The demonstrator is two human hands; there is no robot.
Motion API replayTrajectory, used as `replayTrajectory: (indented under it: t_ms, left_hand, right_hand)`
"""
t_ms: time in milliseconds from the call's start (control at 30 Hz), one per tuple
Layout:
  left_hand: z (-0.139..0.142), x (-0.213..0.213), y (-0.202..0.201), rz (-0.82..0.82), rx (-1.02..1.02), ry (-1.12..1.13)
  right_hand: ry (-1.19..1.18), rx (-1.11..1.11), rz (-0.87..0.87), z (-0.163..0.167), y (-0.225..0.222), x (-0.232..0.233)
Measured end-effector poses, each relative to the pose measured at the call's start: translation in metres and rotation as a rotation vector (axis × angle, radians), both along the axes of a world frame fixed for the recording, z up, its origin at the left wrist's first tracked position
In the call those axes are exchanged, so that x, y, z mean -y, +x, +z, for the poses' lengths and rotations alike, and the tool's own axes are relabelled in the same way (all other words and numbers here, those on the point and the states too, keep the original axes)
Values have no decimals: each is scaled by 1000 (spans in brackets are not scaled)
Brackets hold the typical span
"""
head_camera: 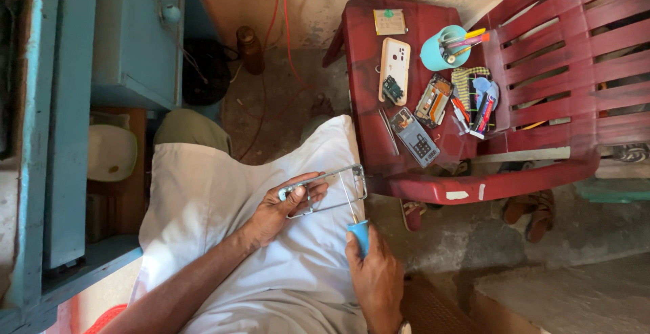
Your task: The person uses a blue-handled screwdriver to manipulate a small metal frame held in their left hand. They repeatedly insert the screwdriver into the frame's joints and turn it, likely tightening or loosening screws. The task is performed while seated with the object resting on their lap.
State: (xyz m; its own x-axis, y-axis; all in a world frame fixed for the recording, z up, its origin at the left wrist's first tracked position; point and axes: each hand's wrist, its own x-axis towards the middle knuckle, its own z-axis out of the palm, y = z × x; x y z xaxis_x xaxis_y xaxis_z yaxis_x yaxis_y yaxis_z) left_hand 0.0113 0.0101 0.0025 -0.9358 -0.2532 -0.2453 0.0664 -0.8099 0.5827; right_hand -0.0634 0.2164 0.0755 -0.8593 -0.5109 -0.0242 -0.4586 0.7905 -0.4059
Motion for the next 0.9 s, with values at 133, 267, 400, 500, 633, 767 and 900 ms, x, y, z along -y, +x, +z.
replayTrajectory:
  t_ms: [133, 267, 400, 500, 633, 767, 900]
  left_hand:
    - [0, 0, 1, 3, 15, 19]
    - [1, 0, 0, 9, 1, 21]
    - [1, 0, -1, 18, -15, 36]
    - [1, 0, -2, 11, 0, 28]
    - [2, -1, -4, 23, -21, 38]
    - [3, 0, -3, 18, -12, 41]
    - [3, -1, -3, 32, 20, 57]
  right_hand:
    - [118, 47, -34, 2, -3, 1]
    - [91, -16, 36, -1, -1, 1]
    - [71, 12, -8, -3, -2, 1]
    - [174, 51, -27, -2, -4, 2]
    - [93, -24, 43, -1, 1, 3]
    - [86, -33, 32, -1, 0, 4]
    - [99, -13, 69, -3, 4, 8]
